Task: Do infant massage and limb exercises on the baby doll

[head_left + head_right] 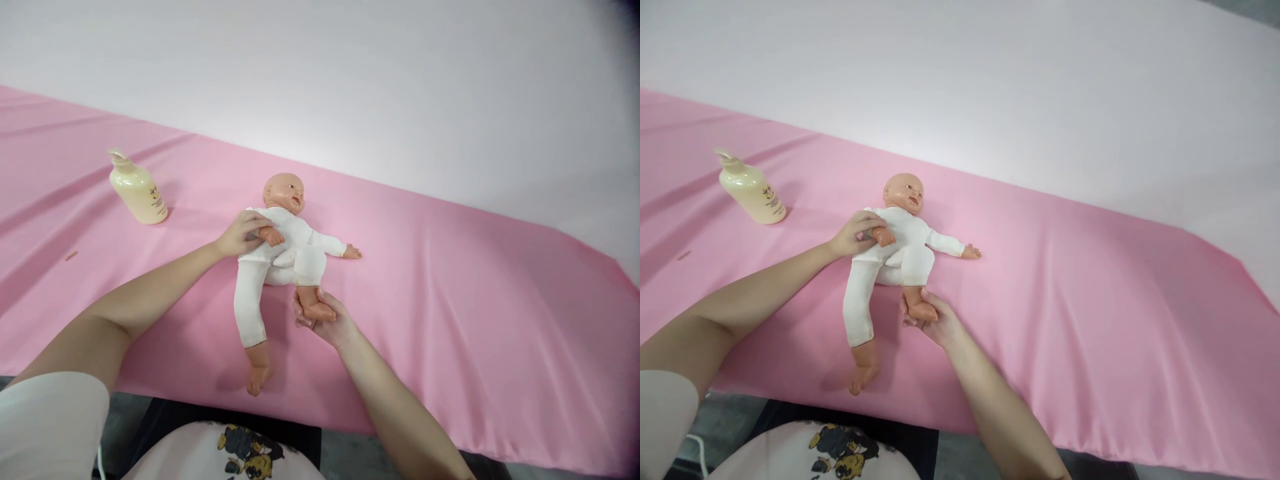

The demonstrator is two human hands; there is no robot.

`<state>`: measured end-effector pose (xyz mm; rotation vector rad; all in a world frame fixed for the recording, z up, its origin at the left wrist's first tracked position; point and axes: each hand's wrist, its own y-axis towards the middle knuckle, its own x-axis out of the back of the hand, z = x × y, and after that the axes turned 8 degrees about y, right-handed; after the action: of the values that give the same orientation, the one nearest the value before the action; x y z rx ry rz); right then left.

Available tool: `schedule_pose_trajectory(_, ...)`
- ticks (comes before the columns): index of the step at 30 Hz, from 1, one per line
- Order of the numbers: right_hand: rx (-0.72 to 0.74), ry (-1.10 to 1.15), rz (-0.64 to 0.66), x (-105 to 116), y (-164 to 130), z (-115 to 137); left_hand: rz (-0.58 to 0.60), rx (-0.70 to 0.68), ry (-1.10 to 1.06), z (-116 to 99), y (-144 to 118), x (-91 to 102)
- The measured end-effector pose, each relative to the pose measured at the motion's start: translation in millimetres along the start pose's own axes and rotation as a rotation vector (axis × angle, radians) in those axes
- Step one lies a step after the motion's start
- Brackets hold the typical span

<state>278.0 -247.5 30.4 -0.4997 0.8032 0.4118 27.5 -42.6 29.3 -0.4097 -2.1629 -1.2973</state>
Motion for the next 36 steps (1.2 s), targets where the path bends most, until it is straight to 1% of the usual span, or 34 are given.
schedule_pose_trajectory(2,-0.059,-0.024,0.141,2.0,-3.3,-2.2,-0.048,0.087,0.007,1.0,-1.8,1.3)
schedule_pose_trajectory(4,-0.173,-0.058,0.286,3.0,-6.2,-4.9,-0.105,0.180,-0.014,4.8,-3.4,1.4)
schedule_pose_trajectory(6,-0.302,-0.107,0.394,3.0,-7.7,-7.4,-0.172,0.266,-0.085,12.3,-4.5,-0.4)
schedule_pose_trajectory(8,-0.388,-0.175,0.473,2.6,-7.1,-9.1,-0.243,0.322,-0.172,23.8,-5.6,-4.0)
schedule_pose_trajectory(10,-0.440,-0.257,0.546,2.6,-4.8,-10.2,-0.307,0.343,-0.228,38.2,-7.1,-8.3)
schedule_pose_trajectory(12,-0.480,-0.318,0.604,3.8,-1.9,-11.1,-0.365,0.373,-0.244,53.6,-9.5,-12.4)
schedule_pose_trajectory(14,-0.508,-0.333,0.637,6.5,0.4,-12.0,-0.397,0.423,-0.252,67.0,-12.6,-15.9)
schedule_pose_trajectory(16,-0.529,-0.311,0.664,10.2,1.6,-13.1,-0.409,0.477,-0.272,76.5,-15.8,-19.1)
schedule_pose_trajectory(19,-0.551,-0.256,0.709,15.4,1.7,-14.6,-0.399,0.573,-0.315,82.8,-19.3,-23.5)
schedule_pose_trajectory(22,-0.504,-0.153,0.790,18.6,1.1,-16.6,-0.372,0.642,-0.345,84.0,-20.1,-26.6)
schedule_pose_trajectory(24,-0.418,-0.108,0.857,20.3,1.2,-17.7,-0.375,0.632,-0.348,83.5,-19.1,-27.0)
schedule_pose_trajectory(26,-0.343,-0.119,0.884,21.5,1.6,-17.5,-0.382,0.551,-0.309,81.2,-17.3,-25.6)
schedule_pose_trajectory(27,-0.318,-0.134,0.861,21.6,1.8,-16.6,-0.378,0.486,-0.267,78.8,-16.3,-24.3)
schedule_pose_trajectory(29,-0.281,-0.167,0.747,20.1,1.5,-13.5,-0.339,0.330,-0.143,70.7,-14.3,-20.8)
schedule_pose_trajectory(31,-0.211,-0.191,0.560,15.5,0.2,-9.0,-0.262,0.175,-0.005,58.9,-12.8,-17.0)
schedule_pose_trajectory(34,-0.035,-0.176,0.273,5.6,-2.3,-1.9,-0.135,-0.016,0.131,40.3,-11.8,-12.6)
schedule_pose_trajectory(36,0.048,-0.139,0.149,0.4,-2.6,1.6,-0.083,-0.110,0.172,31.6,-11.5,-10.8)
